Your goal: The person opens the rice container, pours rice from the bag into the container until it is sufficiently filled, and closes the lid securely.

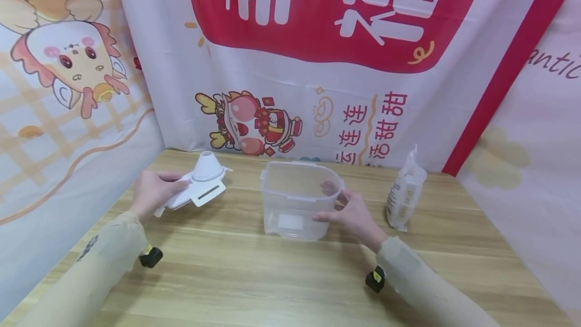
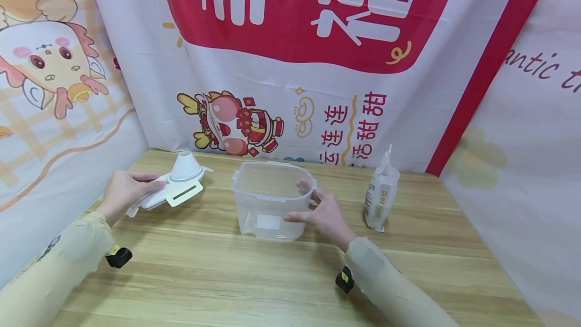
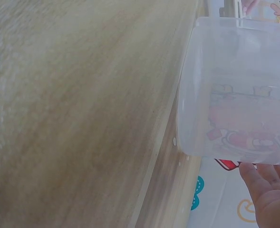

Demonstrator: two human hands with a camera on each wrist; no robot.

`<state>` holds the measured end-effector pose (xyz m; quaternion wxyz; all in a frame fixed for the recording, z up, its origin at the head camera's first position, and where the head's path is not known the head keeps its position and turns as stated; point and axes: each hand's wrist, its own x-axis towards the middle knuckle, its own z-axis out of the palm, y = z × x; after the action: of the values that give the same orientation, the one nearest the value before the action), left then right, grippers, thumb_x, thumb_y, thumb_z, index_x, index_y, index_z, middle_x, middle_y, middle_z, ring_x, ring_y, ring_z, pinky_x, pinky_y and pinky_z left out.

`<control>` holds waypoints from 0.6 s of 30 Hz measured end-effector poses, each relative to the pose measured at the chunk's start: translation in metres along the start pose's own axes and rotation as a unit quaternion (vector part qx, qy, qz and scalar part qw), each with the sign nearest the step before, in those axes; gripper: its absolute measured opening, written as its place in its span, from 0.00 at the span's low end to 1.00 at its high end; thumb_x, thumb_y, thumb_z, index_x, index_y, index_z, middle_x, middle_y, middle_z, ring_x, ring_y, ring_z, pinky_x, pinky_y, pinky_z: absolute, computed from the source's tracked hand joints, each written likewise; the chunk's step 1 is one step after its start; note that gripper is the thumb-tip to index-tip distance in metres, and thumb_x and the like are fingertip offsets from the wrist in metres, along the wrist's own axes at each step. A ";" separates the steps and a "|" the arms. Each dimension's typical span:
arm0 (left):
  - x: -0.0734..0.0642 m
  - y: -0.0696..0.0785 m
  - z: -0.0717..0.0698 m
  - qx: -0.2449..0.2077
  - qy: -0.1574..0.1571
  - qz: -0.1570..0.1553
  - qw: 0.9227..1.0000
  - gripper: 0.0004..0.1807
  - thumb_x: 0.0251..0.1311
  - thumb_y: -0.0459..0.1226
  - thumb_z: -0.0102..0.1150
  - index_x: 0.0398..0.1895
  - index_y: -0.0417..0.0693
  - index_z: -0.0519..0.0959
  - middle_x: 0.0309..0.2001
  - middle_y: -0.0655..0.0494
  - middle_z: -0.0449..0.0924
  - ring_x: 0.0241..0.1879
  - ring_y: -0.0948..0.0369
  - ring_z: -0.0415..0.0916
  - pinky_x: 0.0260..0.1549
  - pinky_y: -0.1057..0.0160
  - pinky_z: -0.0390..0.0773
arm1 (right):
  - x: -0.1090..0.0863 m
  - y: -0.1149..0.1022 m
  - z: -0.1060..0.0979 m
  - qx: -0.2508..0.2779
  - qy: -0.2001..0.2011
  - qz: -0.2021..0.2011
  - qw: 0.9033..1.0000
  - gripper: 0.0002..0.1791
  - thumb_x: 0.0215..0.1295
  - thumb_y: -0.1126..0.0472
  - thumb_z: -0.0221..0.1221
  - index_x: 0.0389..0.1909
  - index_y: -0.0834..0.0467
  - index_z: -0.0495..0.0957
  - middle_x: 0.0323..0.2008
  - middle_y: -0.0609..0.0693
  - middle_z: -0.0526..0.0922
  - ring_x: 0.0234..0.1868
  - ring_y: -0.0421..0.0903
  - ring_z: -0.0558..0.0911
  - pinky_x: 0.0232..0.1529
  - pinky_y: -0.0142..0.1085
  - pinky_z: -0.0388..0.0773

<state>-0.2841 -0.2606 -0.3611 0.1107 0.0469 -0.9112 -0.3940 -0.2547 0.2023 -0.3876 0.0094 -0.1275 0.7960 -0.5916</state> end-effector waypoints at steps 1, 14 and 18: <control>0.000 -0.001 0.000 0.001 0.001 -0.002 1.000 0.25 0.56 0.47 0.71 0.50 0.37 0.83 0.48 0.40 0.81 0.49 0.45 0.76 0.40 0.61 0.71 | 0.000 0.000 0.000 0.001 0.000 0.000 1.000 0.49 0.37 0.51 0.81 0.66 0.50 0.71 0.63 0.45 0.74 0.64 0.46 0.71 0.63 0.47 0.69; 0.003 -0.007 -0.001 -0.001 -0.006 -0.026 1.000 0.26 0.55 0.44 0.71 0.51 0.35 0.82 0.49 0.39 0.81 0.49 0.44 0.75 0.39 0.60 0.70 | 0.001 0.002 0.000 0.004 0.001 -0.006 1.000 0.49 0.37 0.53 0.81 0.66 0.50 0.71 0.63 0.45 0.74 0.64 0.46 0.72 0.61 0.45 0.71; 0.003 -0.008 0.000 0.000 -0.015 -0.037 0.999 0.26 0.55 0.44 0.71 0.52 0.35 0.81 0.50 0.38 0.80 0.50 0.44 0.74 0.39 0.60 0.70 | 0.001 0.002 0.000 0.003 0.001 -0.004 1.000 0.49 0.37 0.53 0.81 0.66 0.50 0.72 0.63 0.45 0.74 0.64 0.46 0.72 0.61 0.45 0.71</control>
<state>-0.2871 -0.2662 -0.3665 0.0827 0.0751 -0.9103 -0.3985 -0.2557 0.2026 -0.3897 0.0061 -0.1303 0.7938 -0.5940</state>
